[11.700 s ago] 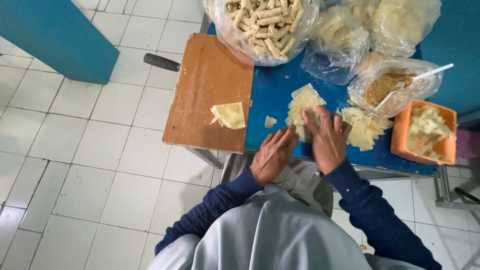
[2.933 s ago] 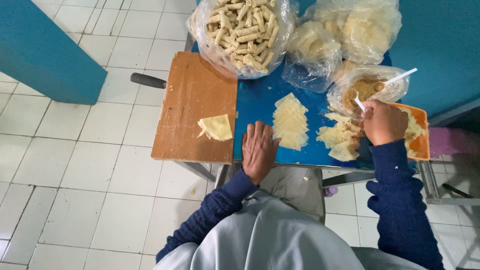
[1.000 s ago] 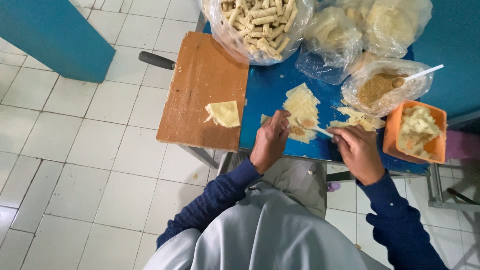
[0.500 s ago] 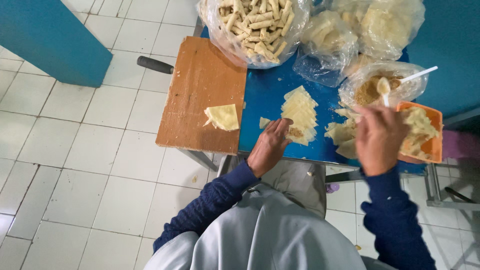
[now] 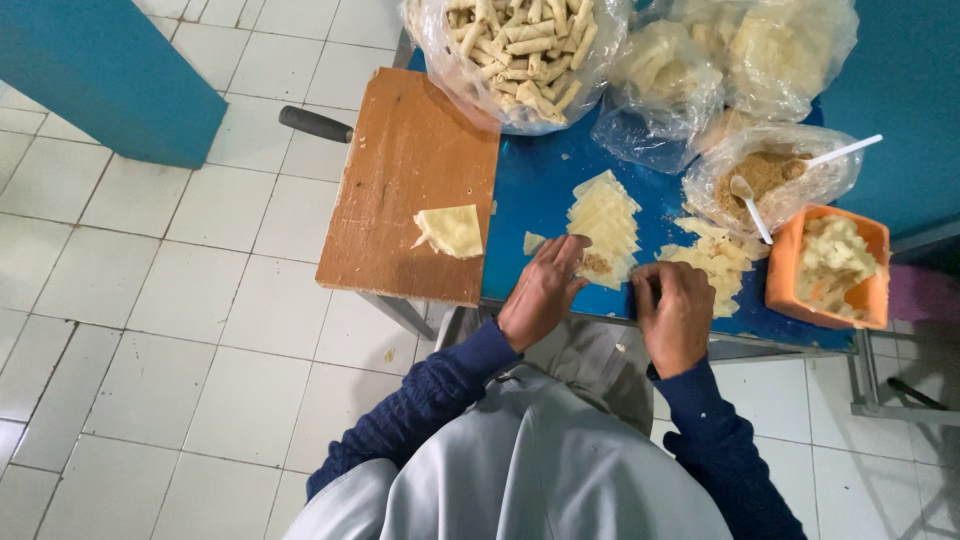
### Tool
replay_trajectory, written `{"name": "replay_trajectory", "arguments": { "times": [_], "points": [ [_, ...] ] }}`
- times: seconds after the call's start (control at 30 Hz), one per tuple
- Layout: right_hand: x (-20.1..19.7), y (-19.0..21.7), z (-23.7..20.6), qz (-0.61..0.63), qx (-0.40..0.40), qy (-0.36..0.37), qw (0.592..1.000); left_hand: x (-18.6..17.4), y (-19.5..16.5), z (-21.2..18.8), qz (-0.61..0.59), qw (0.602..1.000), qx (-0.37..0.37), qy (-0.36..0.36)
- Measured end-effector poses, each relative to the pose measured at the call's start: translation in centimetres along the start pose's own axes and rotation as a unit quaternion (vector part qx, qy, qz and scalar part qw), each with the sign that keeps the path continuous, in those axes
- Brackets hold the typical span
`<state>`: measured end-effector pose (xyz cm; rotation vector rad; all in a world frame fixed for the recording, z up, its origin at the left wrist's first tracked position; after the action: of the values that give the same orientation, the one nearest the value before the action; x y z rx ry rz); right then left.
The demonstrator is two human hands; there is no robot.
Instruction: The person picks up flat pieces of dough from the table, folds and rolls them by hand into cylindrical snack rolls, and places the finished rolls on the table. They occasionally scoop a brown powdery filling from a plastic bag with a spoon and add it to a dough piece before rolling.
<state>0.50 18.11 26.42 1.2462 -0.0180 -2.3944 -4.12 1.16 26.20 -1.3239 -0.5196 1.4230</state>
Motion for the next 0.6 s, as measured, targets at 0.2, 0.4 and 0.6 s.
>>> {"name": "replay_trajectory", "arguments": {
  "times": [0.2,0.4,0.6],
  "points": [
    [-0.2,0.7,0.4,-0.006,0.005,-0.003,1.000,0.0,-0.1,0.0,0.009,1.000,0.000,0.004],
    [-0.9,1.7,0.8,-0.017,-0.010,-0.020,1.000,0.0,-0.2,0.0,0.011,1.000,0.022,-0.001],
    [-1.0,2.4,1.2,0.020,-0.014,-0.037,0.999,0.2,0.2,0.1,0.013,1.000,0.015,0.003]
  ]
}}
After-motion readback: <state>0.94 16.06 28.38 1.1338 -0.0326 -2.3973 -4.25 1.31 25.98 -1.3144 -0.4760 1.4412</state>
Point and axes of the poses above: each hand's wrist, its own z-axis towards the middle knuckle, its own x-axis out of the palm, y = z × x, the point moved 9 cm from there along z, towards the middle knuckle, and after that the axes turned 13 degrees about -x, right-handed, at the moved point
